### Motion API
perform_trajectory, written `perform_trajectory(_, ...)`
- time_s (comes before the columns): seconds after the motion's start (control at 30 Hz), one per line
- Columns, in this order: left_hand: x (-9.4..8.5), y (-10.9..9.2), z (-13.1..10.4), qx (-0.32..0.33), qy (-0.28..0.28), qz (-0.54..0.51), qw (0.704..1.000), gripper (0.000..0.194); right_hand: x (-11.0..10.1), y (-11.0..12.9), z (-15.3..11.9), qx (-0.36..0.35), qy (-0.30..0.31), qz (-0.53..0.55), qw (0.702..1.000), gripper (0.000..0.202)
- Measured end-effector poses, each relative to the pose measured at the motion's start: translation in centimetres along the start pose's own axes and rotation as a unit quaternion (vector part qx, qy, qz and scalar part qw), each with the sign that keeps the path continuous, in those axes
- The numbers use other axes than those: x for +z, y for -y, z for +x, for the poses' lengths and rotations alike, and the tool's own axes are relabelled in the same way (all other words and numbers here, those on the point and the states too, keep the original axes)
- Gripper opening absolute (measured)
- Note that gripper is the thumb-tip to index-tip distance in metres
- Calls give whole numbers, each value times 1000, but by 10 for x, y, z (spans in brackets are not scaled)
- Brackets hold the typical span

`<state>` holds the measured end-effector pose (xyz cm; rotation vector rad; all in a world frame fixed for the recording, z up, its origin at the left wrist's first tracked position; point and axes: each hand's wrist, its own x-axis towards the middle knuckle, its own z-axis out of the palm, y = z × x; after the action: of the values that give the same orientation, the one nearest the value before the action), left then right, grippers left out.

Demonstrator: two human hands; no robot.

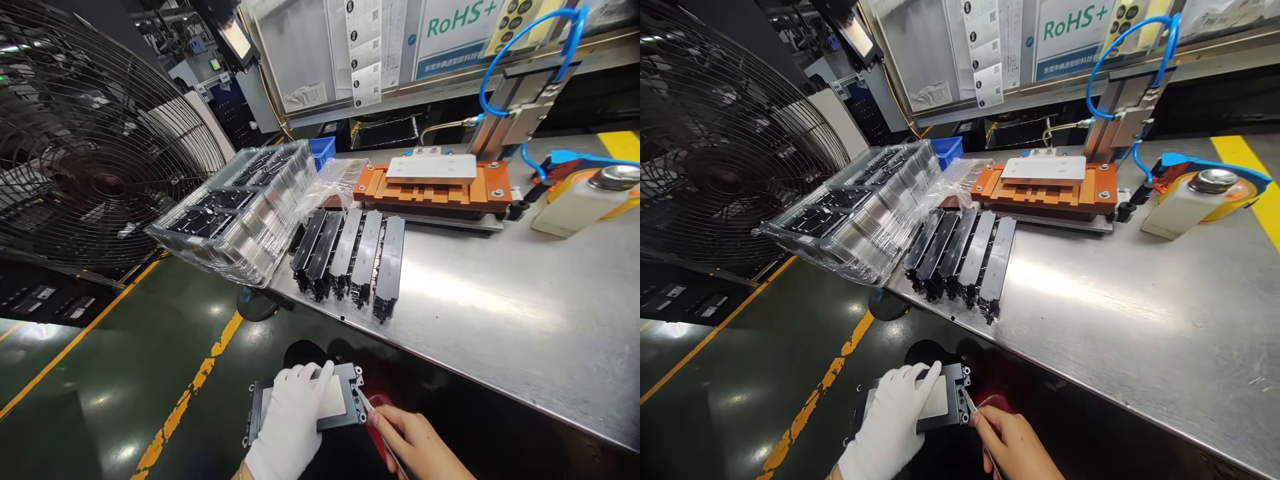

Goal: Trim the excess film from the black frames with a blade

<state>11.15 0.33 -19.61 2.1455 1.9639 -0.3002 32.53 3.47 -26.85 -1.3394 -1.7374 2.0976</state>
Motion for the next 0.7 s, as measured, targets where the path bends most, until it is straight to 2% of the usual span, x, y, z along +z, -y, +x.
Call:
perform_trajectory(0.53, 3, 2, -3, 0, -34, -5, 999, 87, -7, 8, -1, -19, 21, 14, 999, 54)
perform_trajectory(0.7, 1, 2, -3, -11, -39, -10, 999, 83, -14, 6, -3, -9, -3, 41, 999, 63)
